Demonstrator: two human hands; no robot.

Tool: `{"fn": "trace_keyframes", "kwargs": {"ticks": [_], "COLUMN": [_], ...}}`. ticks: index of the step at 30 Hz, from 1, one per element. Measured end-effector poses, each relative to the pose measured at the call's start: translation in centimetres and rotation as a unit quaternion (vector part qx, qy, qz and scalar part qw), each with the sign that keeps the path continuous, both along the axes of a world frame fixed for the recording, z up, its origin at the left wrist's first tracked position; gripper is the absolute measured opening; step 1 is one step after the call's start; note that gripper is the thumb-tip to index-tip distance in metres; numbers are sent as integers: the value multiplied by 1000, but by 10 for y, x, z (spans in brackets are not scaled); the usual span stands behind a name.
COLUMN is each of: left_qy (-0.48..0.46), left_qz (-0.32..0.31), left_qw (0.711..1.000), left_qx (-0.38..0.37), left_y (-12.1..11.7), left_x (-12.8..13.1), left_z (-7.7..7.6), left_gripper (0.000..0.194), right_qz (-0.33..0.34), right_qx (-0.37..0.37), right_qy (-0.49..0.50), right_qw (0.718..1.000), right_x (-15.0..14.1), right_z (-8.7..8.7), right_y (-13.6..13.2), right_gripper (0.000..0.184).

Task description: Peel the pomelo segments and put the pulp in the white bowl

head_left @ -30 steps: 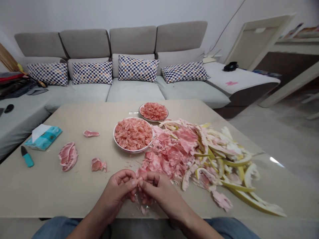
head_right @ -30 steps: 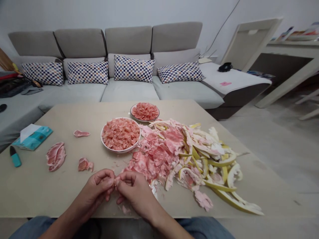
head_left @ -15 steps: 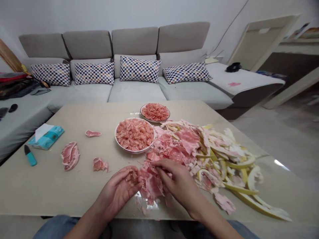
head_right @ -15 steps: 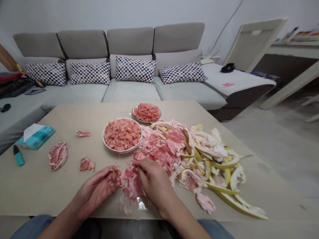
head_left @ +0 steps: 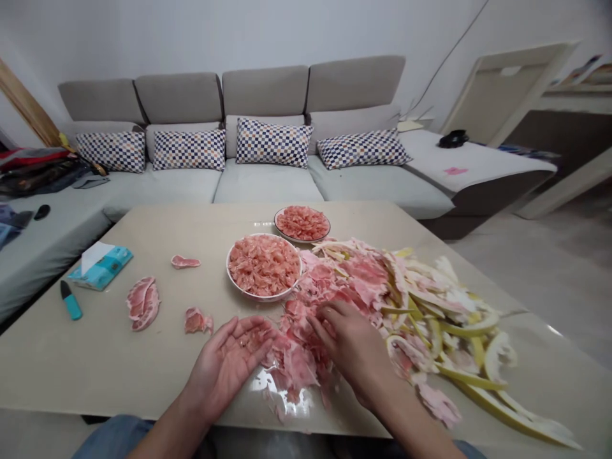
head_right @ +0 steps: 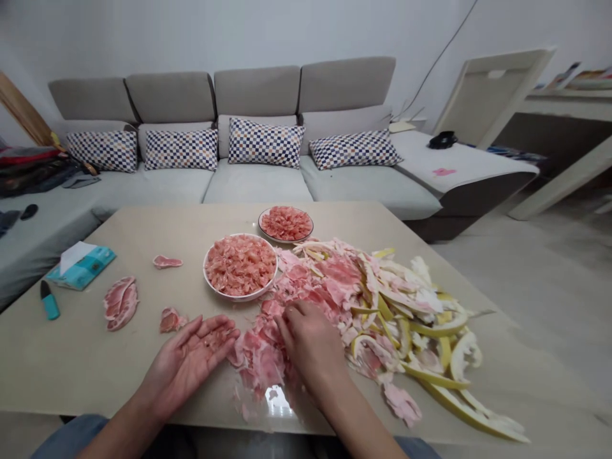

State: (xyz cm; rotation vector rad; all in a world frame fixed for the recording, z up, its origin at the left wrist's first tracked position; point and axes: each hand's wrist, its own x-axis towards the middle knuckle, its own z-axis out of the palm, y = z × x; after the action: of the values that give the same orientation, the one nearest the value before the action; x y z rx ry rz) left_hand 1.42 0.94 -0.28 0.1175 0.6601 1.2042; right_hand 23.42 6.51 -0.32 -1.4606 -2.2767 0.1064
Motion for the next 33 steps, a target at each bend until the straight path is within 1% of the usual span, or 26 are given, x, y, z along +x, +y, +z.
{"fn": "trace_keyframes", "kwargs": {"ticks": [2, 3, 4, 6, 8, 10, 11, 12, 14, 17, 20, 22, 25, 27, 29, 31, 33], "left_qy": [88, 155, 185, 225, 272, 320, 343, 365, 398, 422, 437, 454, 493, 532, 582, 635, 678], "left_qz": [63, 107, 135, 170, 193, 197, 186, 167, 112, 17, -54, -73, -57, -26, 0, 2, -23], "left_qw": [994, 980, 969, 949, 923, 899, 891, 883, 875, 867, 856, 844, 818, 791, 754, 709, 662], "left_qx": [25, 58, 87, 140, 190, 223, 234, 242, 252, 264, 269, 274, 291, 302, 306, 308, 320], "left_y": [14, 25, 39, 73, 111, 145, 160, 171, 187, 193, 193, 195, 203, 205, 203, 197, 189], "left_x": [-5, -8, -12, -18, -22, -23, -23, -22, -21, -24, -29, -30, -30, -31, -36, -44, -52], "left_z": [5, 9, 14, 23, 31, 34, 34, 33, 29, 28, 35, 41, 45, 45, 45, 47, 50], "left_gripper": [21, 18, 15, 11, 14, 18, 22, 27, 40, 58, 69, 73, 73, 66, 55, 44, 31], "right_qz": [-6, -5, -4, -5, 3, 14, 21, 29, 39, 53, 60, 57, 40, 39, 47, 50, 50], "right_qx": [14, 15, 11, -7, -24, -27, -26, -23, -16, -10, -12, -11, -2, 1, 3, 5, 9], "right_qy": [8, 11, 13, 13, 12, 15, 17, 20, 26, 36, 41, 39, 37, 37, 39, 41, 41], "right_qw": [1000, 1000, 1000, 1000, 1000, 999, 999, 999, 999, 998, 997, 998, 999, 999, 998, 998, 998], "right_x": [0, 0, 0, -1, -2, -3, -3, -3, -2, 2, 3, 1, -5, -8, -10, -10, -10], "right_z": [-2, -3, -4, -7, -9, -12, -13, -14, -15, -13, -11, -11, -14, -16, -18, -19, -22], "right_y": [1, 2, 2, 2, 1, 0, 0, 0, 0, 1, 0, -1, -2, -2, -2, -1, -1], "right_gripper": [19, 17, 16, 16, 17, 19, 19, 20, 20, 20, 18, 18, 15, 15, 20, 24, 24]}}
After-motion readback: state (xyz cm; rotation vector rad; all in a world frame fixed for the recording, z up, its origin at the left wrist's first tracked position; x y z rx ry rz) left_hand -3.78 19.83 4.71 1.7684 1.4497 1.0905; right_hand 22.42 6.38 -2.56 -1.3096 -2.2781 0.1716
